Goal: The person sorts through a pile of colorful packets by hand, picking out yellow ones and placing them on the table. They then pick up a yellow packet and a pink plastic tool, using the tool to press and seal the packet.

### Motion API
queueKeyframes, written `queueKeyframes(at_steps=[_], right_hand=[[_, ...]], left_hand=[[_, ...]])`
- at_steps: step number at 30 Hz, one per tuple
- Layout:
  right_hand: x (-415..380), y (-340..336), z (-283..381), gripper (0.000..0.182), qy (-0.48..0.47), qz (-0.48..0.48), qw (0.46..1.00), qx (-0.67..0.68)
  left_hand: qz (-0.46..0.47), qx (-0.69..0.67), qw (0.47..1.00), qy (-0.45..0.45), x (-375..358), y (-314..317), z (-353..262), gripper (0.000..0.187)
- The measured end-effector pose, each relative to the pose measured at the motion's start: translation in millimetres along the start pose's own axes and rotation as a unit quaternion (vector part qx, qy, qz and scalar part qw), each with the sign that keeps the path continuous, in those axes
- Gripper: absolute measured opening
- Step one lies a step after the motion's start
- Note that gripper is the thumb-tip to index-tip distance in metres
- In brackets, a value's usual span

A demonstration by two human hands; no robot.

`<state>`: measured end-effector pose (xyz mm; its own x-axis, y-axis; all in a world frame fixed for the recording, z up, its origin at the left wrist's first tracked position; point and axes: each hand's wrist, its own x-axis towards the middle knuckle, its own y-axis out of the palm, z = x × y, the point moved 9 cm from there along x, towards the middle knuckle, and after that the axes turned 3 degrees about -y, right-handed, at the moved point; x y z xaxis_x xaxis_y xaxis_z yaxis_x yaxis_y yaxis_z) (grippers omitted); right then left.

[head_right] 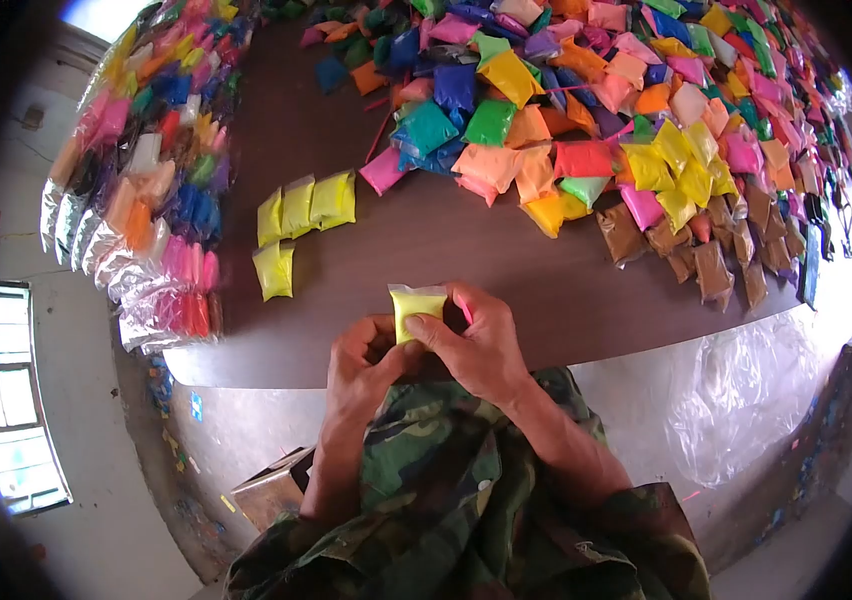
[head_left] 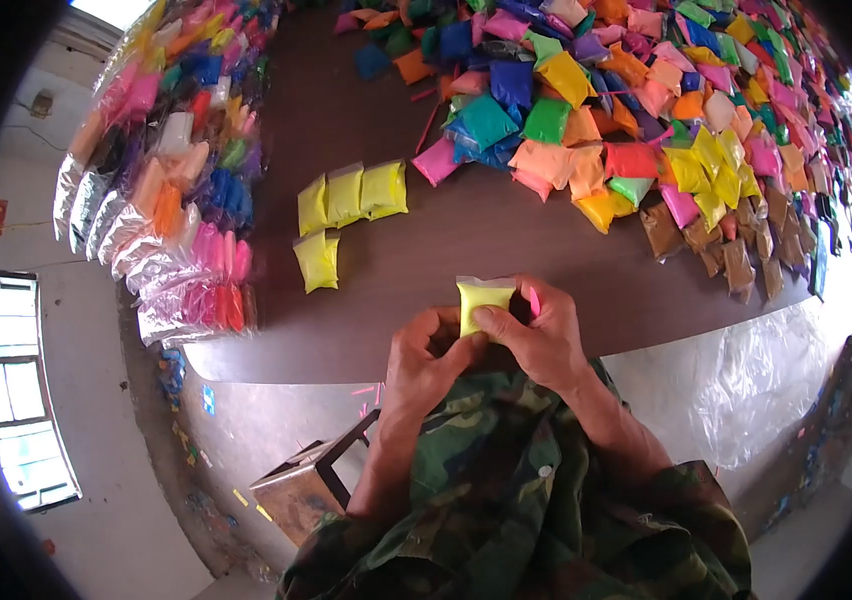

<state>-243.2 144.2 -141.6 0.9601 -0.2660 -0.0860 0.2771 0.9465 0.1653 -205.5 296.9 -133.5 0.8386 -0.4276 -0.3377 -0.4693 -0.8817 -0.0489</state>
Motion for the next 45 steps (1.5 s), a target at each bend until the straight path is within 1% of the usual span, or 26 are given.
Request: queueKeyframes(at_steps=[4,7,10,13,16,19,22,25,28,30,33,34,36,37,39,43,45], right_hand=[[-1,2,2,0.025,-0.008,0.004,1.000,0.009],[0,5,4,0.025,-0.003,0.020,0.999,0.029],[0,9,9,0.025,-0.001,0.028,0.999,0.026],[0,7,6,0.024,0.000,0.027,0.999,0.020],[-1,4,5,0.024,-0.015,0.014,1.000,0.014],[0,3,0,0.023,-0.023,0.020,1.000,0.005],[0,5,-6,0.022,-0.020,0.040,0.999,-0.021],[0,9,5,0.022,-0.011,0.045,0.999,-0.009],[-1,11,6,0.022,0.012,0.034,0.999,0.017],[-1,10,3,0.022,0.035,0.010,0.998,0.057],[0,6,2,0.021,0.000,-0.003,1.000,0.020],[0,5,0,0.021,0.002,-0.004,1.000,0.029],[1,2,-4,0.021,0.007,-0.004,0.999,0.050],[1,3,-2,0.021,0.000,0.007,1.000,0.026],[1,5,4,0.021,-0.014,0.029,0.999,-0.022],[2,7,2,0.023,0.026,0.018,1.000,0.000],[3,6,-3,0.027,0.030,-0.002,0.999,-0.013]], left_hand=[[0.016,0.010,0.999,0.027,-2,0,-8,0.022],[0.004,-0.015,1.000,0.012,1,-6,9,0.022],[0.000,-0.039,0.999,0.011,1,-8,12,0.022],[0.004,-0.038,0.999,0.026,0,-6,11,0.021],[0.010,0.015,1.000,0.019,-1,-3,2,0.022],[-0.023,-0.121,0.992,0.015,0,0,-7,0.024],[-0.014,-0.051,0.999,-0.005,4,-7,8,0.024],[-0.028,-0.108,0.993,0.035,5,-11,12,0.019],[-0.033,-0.119,0.990,0.063,5,-11,9,0.019],[-0.037,-0.113,0.991,0.059,4,-16,17,0.019],[-0.044,-0.105,0.993,0.029,4,-15,14,0.018],[-0.048,-0.103,0.993,0.016,5,-13,10,0.018],[-0.055,-0.129,0.990,0.015,5,-10,4,0.018],[-0.059,-0.141,0.988,0.013,4,-10,3,0.019],[-0.062,-0.107,0.992,0.032,4,-15,8,0.020],[-0.094,-0.081,0.991,0.051,2,-17,7,0.018],[-0.109,-0.063,0.992,0.031,4,-19,7,0.021]])
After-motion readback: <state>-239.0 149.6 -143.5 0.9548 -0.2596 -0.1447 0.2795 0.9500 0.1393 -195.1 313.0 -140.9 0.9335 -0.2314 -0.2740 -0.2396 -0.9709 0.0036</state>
